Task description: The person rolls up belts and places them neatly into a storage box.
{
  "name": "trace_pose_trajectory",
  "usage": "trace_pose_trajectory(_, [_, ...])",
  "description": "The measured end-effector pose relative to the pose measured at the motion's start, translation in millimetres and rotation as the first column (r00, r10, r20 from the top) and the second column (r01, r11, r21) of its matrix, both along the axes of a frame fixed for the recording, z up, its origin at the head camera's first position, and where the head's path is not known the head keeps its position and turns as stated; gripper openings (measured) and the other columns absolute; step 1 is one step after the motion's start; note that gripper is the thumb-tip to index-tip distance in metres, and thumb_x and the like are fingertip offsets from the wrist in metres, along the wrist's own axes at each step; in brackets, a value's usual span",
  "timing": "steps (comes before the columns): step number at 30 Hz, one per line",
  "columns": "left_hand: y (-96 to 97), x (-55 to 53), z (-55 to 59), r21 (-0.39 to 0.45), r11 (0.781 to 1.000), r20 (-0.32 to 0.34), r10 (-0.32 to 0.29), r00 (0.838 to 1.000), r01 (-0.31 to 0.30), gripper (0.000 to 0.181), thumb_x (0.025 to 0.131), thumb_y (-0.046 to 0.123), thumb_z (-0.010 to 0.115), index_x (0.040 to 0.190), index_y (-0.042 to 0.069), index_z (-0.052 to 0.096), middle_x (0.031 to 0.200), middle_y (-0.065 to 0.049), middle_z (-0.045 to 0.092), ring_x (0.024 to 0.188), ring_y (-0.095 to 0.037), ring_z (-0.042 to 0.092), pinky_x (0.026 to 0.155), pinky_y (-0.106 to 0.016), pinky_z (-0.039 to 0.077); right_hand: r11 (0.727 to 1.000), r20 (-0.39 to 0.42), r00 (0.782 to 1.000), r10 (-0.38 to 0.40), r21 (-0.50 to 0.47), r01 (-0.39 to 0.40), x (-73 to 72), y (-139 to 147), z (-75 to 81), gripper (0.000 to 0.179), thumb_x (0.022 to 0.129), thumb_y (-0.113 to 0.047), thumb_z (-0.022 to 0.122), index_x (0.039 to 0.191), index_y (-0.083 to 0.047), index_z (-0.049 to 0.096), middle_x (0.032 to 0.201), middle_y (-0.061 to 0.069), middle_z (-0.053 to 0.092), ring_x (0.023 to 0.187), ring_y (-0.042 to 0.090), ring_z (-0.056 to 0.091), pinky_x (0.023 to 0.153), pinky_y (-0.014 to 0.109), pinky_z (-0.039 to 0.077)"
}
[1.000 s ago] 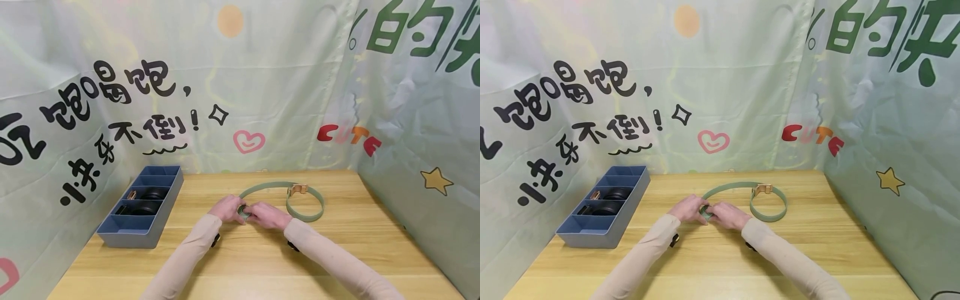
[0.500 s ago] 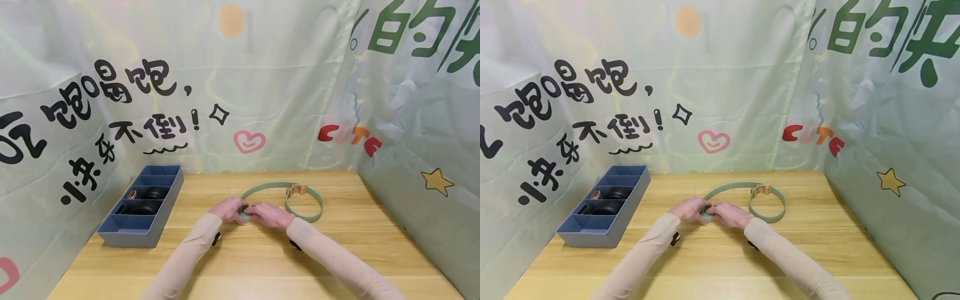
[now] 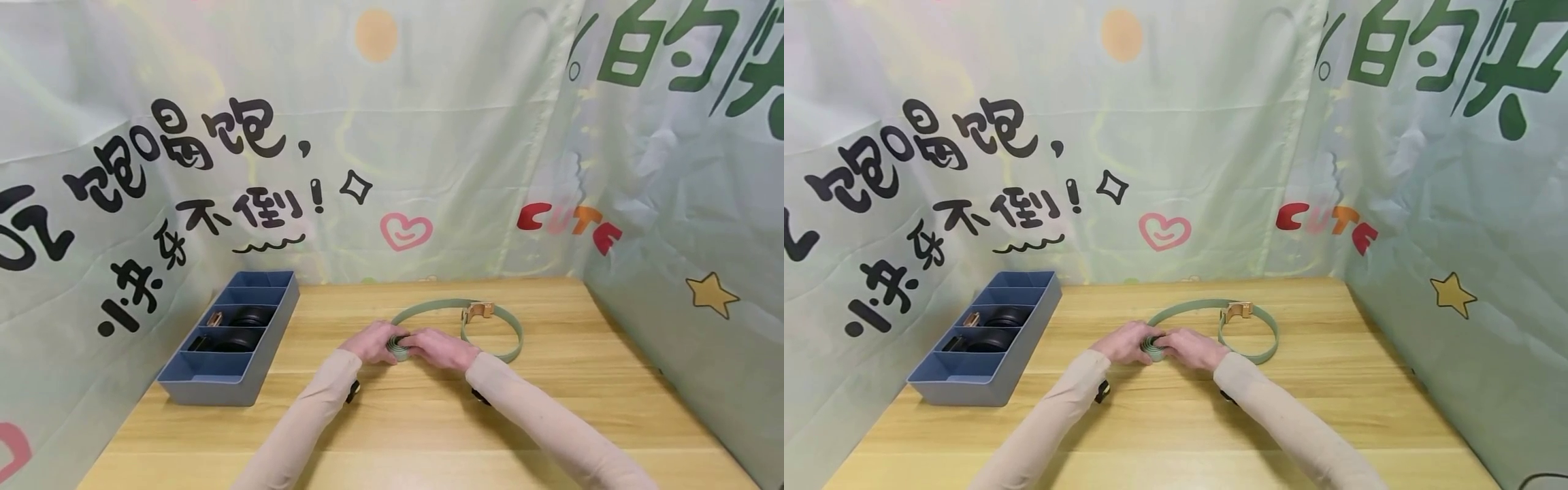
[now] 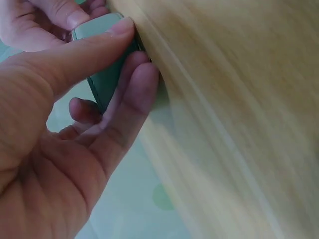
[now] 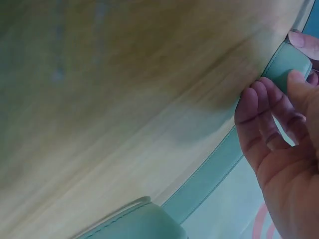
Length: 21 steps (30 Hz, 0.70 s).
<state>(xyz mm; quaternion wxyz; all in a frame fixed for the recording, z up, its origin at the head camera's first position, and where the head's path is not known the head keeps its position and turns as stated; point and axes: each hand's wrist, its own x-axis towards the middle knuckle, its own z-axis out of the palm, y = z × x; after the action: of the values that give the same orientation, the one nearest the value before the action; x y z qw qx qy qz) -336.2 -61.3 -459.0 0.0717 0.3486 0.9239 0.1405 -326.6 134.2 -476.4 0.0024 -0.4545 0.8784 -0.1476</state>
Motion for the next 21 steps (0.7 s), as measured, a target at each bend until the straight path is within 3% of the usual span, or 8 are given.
trace_pose_trajectory(3, [0.7, 1.5, 0.3, 0.012, 1.000, 0.009, 0.004, 1.000, -0.004, 0.053, 0.075, 0.019, 0.086, 0.125, 0.019, 0.066, 0.117, 0.002, 0.067, 0.106, -0.016, 0.057, 0.096, -0.031, 0.047, 1.000, -0.005, 1.000, -0.008, -0.005, 0.008, 3.0, 5, 1.1, 0.029, 0.098, -0.007, 0.057, 0.126, -0.010, 0.065, 0.116, 0.007, 0.069, 0.103, 0.019, 0.066, 0.088, 0.030, 0.053])
trace_pose_trajectory(5, [1.1, 2.8, -0.4, 0.033, 0.999, 0.016, 0.023, 1.000, -0.023, 0.054, 0.073, 0.019, 0.087, 0.123, 0.016, 0.068, 0.112, -0.003, 0.062, 0.100, -0.016, 0.055, 0.091, -0.030, 0.048, 0.998, -0.021, 0.998, -0.059, -0.018, 0.059, 5.9, 11, 4.1, 0.034, 0.095, -0.003, 0.060, 0.127, -0.010, 0.064, 0.111, 0.008, 0.069, 0.095, 0.019, 0.066, 0.080, 0.029, 0.054])
trace_pose_trajectory(7, [1.1, 4.5, -1.1, 0.043, 0.997, 0.008, 0.056, 0.998, -0.057, 0.055, 0.071, 0.021, 0.088, 0.122, 0.014, 0.068, 0.118, -0.008, 0.054, 0.099, -0.017, 0.055, 0.089, -0.031, 0.049, 0.990, -0.069, 0.988, -0.142, -0.035, 0.140, 7.6, 18, 7.7, 0.037, 0.090, 0.001, 0.064, 0.124, -0.011, 0.066, 0.105, 0.008, 0.069, 0.088, 0.019, 0.065, 0.074, 0.030, 0.054])
trace_pose_trajectory(10, [0.7, 5.6, -1.2, 0.047, 0.994, -0.019, 0.101, 0.995, -0.100, 0.057, 0.069, 0.023, 0.089, 0.120, 0.013, 0.068, 0.139, -0.018, 0.043, 0.106, -0.026, 0.060, 0.092, -0.037, 0.050, 0.955, -0.166, 0.941, -0.296, -0.034, 0.295, 8.2, 32, 11.5, 0.034, 0.084, 0.001, 0.069, 0.115, -0.012, 0.070, 0.099, 0.008, 0.068, 0.085, 0.022, 0.060, 0.074, 0.035, 0.051])
trace_pose_trajectory(13, [0.8, 5.9, -0.5, 0.027, 0.992, -0.036, 0.122, 0.992, -0.121, 0.053, 0.069, 0.028, 0.089, 0.117, 0.015, 0.068, 0.153, -0.019, 0.033, 0.119, -0.035, 0.058, 0.098, -0.045, 0.048, 0.914, -0.217, 0.892, -0.397, -0.003, 0.406, 6.5, 48, 9.7, 0.027, 0.083, 0.003, 0.070, 0.104, -0.013, 0.073, 0.093, 0.007, 0.064, 0.085, 0.023, 0.053, 0.073, 0.039, 0.048])
trace_pose_trajectory(16, [0.9, 6.0, -0.2, 0.019, 0.990, -0.037, 0.140, 0.989, -0.139, 0.054, 0.071, 0.032, 0.088, 0.117, 0.013, 0.067, 0.150, -0.015, 0.041, 0.123, -0.033, 0.056, 0.100, -0.044, 0.046, 0.894, -0.198, 0.877, -0.438, 0.008, 0.448, 3.4, 64, 7.3, 0.030, 0.082, 0.011, 0.067, 0.098, -0.013, 0.074, 0.088, 0.005, 0.059, 0.083, 0.022, 0.049, 0.072, 0.037, 0.045])
trace_pose_trajectory(21, [0.0, 7.6, -1.5, 0.021, 0.978, -0.078, 0.207, 0.975, -0.206, 0.062, 0.069, 0.039, 0.088, 0.118, 0.007, 0.068, 0.121, -0.008, 0.061, 0.098, -0.020, 0.061, 0.087, -0.035, 0.052, 0.900, -0.163, 0.888, -0.430, 0.005, 0.437, -1.7, 87, 9.2, 0.036, 0.076, 0.020, 0.064, 0.093, -0.010, 0.074, 0.084, 0.006, 0.056, 0.081, 0.022, 0.051, 0.075, 0.039, 0.048])
